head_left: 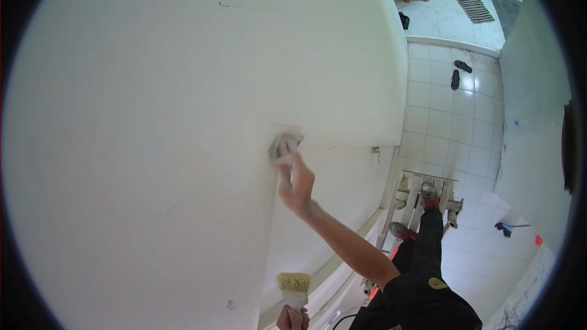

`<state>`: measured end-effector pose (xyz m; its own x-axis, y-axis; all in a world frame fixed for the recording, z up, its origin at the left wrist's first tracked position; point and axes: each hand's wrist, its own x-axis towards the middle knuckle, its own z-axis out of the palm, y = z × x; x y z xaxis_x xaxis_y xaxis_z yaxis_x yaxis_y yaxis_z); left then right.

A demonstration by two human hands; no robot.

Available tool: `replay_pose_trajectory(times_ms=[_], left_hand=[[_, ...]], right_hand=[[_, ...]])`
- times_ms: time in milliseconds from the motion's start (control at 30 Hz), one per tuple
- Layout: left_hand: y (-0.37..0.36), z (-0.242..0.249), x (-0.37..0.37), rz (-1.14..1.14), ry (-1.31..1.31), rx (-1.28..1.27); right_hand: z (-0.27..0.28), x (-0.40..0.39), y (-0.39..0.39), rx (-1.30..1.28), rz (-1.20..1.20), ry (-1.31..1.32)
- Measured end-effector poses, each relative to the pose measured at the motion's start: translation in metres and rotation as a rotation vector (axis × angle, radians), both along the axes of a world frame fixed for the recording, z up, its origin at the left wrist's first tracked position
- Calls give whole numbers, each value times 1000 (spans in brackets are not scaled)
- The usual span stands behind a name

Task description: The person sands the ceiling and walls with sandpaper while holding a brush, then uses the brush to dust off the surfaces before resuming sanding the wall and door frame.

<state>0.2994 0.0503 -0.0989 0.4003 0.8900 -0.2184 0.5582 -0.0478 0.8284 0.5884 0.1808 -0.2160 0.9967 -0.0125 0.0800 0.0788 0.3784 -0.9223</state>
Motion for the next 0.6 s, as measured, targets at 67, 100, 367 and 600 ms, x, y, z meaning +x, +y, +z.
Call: replay_pose_trajectory(times_ms=[67,100,367,600], left_hand=[[3,-4,-1,-13,9,-18],[4,-6,-5,-23,1,-7],[3,-13,-2,149,41,-92],[8,-17,-2,40,32,-109]], right_hand=[[5,-11,-3,12,-78,-147],[7,-13,-4,26,-152,-299],[19,-29,-2,0,-106,-252],[27,-4,-1,77,127,115]])
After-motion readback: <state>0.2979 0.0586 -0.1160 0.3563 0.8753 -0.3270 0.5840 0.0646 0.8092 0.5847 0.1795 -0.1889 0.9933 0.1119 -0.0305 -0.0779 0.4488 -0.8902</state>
